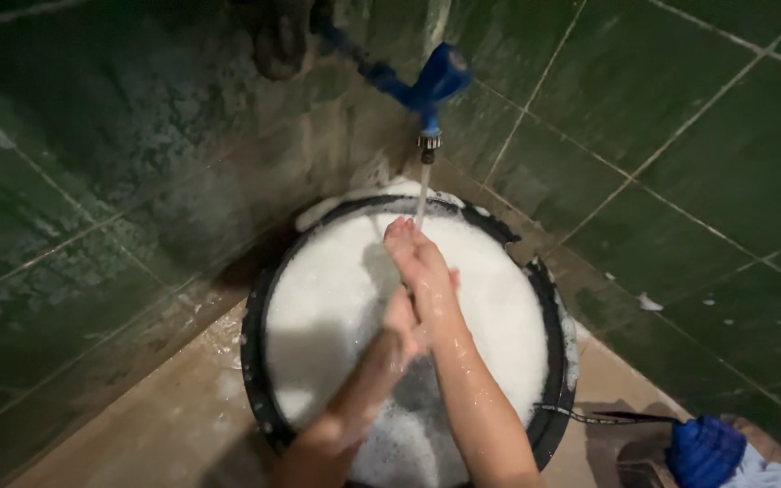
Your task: The person washes several pieces of clothing by hand in a black basin filled with soapy water. They scrub and rinse each item individually under running tap water, then place them aside. The person also rinses the basin itself before refilling it with clean water.
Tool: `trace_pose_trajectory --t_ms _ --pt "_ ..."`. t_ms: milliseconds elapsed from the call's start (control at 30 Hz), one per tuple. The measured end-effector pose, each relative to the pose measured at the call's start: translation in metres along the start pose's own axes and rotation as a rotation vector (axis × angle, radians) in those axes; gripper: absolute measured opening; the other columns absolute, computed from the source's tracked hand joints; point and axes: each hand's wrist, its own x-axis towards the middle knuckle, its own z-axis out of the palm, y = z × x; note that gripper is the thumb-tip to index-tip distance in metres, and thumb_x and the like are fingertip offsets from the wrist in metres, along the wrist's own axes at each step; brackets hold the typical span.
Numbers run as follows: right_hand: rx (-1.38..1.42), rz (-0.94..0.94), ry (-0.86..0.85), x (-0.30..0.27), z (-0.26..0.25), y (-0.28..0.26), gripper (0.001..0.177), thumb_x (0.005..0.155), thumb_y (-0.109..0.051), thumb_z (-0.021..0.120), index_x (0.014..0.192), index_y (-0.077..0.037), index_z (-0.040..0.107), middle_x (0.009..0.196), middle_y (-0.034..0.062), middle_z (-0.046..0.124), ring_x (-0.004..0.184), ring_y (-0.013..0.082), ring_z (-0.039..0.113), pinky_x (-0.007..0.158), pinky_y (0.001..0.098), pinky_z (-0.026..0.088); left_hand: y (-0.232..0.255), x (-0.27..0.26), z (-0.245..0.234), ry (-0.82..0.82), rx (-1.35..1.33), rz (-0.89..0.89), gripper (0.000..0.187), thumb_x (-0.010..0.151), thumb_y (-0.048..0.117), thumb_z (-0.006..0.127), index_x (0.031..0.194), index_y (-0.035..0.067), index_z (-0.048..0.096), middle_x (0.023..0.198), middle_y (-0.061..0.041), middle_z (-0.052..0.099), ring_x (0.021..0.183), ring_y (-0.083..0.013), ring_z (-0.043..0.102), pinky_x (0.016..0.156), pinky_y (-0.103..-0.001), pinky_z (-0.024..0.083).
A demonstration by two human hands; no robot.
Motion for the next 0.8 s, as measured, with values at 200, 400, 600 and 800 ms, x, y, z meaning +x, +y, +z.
trace_pose_trajectory --t_ms 200,400,600,800 --pt "-0.458 -0.085 -0.123 0.003 -0.002 0.000 0.018 0.110 -0.006 0.052 0.123 0.001 0.064 0.115 0.0066 0.064 0.115 0.0174 0.059 0.103 0.0261 0.049 0.025 0.061 -0.002 -0.147 0.095 0.267 0.049 0.115 0.031 0.039 0.156 0.004 0.033 0.140 -0.012 0.053 0.131 -0.0249 0.055 0.123 -0.046 0.045" --pt "-0.863 -0.114 -0.172 -0.032 0.100 0.063 0.024 0.112 -0.019 0.059 0.118 0.002 0.066 0.116 0.0130 0.069 0.111 0.0277 0.064 0.100 0.0396 0.053 0.055 0.174 -0.092 -0.034 0.005 0.375 0.038 0.111 0.028 0.043 0.137 0.000 0.038 0.138 -0.019 0.056 0.131 -0.0320 0.056 0.118 -0.047 0.046" --pt "-2.205 -0.414 -0.124 -0.265 0.145 0.212 0.050 0.098 -0.013 0.065 0.147 -0.006 0.060 0.154 0.0147 0.051 0.146 0.0300 0.044 0.124 0.0447 0.035 0.091 0.252 -0.092 -0.039 -0.170 0.489 0.025 0.105 0.021 0.048 0.118 0.000 0.041 0.140 -0.023 0.058 0.134 -0.0352 0.056 0.120 -0.046 0.045" --pt "-1.610 -0.358 0.083 -0.248 0.137 0.194 0.056 0.107 -0.037 0.054 0.150 -0.005 0.040 0.138 0.0094 0.048 0.122 0.0242 0.049 0.107 0.0449 0.045 0.069 0.254 -0.101 0.052 -0.558 0.459 0.016 0.097 0.013 0.050 0.086 0.007 0.039 0.137 -0.028 0.062 0.131 -0.0405 0.061 0.119 -0.048 0.047"
